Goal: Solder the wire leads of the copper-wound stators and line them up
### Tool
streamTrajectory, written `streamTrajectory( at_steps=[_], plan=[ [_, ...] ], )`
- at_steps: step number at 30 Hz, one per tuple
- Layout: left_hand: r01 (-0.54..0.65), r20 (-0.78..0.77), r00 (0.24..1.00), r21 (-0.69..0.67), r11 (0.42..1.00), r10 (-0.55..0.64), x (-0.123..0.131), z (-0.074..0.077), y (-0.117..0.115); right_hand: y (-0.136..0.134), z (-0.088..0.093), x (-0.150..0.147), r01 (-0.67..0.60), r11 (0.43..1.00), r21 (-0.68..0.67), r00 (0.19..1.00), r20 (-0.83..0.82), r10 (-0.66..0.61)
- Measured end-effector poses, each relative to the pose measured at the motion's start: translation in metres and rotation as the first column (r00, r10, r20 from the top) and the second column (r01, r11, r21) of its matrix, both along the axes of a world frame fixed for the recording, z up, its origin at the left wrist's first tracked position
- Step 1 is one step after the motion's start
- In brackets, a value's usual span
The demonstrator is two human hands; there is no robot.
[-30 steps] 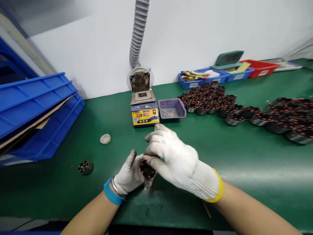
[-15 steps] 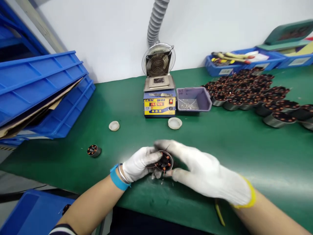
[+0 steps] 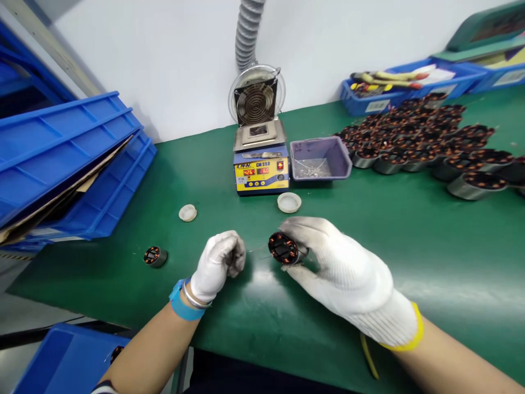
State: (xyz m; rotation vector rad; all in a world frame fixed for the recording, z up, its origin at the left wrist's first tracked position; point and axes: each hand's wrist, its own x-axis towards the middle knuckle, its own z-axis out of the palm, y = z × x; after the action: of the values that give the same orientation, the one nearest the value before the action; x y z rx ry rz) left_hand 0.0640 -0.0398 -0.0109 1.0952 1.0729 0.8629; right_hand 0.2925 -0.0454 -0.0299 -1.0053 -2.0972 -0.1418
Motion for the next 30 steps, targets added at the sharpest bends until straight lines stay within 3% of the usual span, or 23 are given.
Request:
streamTrajectory(
  at_steps=[5,7,12,14,17,20,23,27,30],
  plan=[
    [0.223,0.034,0.975,-0.134,0.966,-0.22,0.019,-0.005,-0.009,0.0,-0.002,-0.007,-0.001,0.999,0.05,0.998,0.056,-0.002],
    [0.152,0.045,0.988,-0.148,0.977,-0.147,0.019,-0.004,-0.011,0.001,-0.003,-0.006,0.019,0.998,0.059,0.998,0.066,-0.022],
    [-0.186,0.148,0.971,-0.033,0.982,0.189,0.006,-0.003,-0.004,0.003,-0.003,-0.001,0.137,0.987,0.089,0.99,0.02,-0.139],
    [-0.181,0.153,0.972,-0.001,0.983,0.179,0.007,-0.007,-0.001,0.004,-0.002,-0.004,0.16,0.982,0.097,0.987,0.016,-0.162],
    [-0.058,0.115,0.992,0.016,0.998,0.056,0.015,-0.014,-0.004,0.003,-0.001,-0.01,0.112,0.987,0.119,0.992,0.045,-0.118],
    [-0.014,0.12,0.993,-0.009,1.0,0.015,0.021,-0.017,-0.009,0.001,0.001,-0.015,0.096,0.988,0.12,0.993,0.061,-0.104],
    [-0.075,0.116,0.99,-0.019,0.997,0.076,0.021,-0.017,-0.01,0.002,0.004,-0.015,0.158,0.981,0.111,0.986,0.035,-0.163],
    [-0.326,0.099,0.944,0.156,0.933,0.313,0.021,-0.016,-0.008,0.005,0.007,-0.019,0.065,0.998,-0.005,0.998,0.028,-0.065],
    [-0.261,0.008,0.961,0.355,0.898,0.277,0.02,-0.017,-0.007,0.005,0.003,-0.02,0.056,0.994,-0.094,0.998,-0.016,-0.057]
  ],
)
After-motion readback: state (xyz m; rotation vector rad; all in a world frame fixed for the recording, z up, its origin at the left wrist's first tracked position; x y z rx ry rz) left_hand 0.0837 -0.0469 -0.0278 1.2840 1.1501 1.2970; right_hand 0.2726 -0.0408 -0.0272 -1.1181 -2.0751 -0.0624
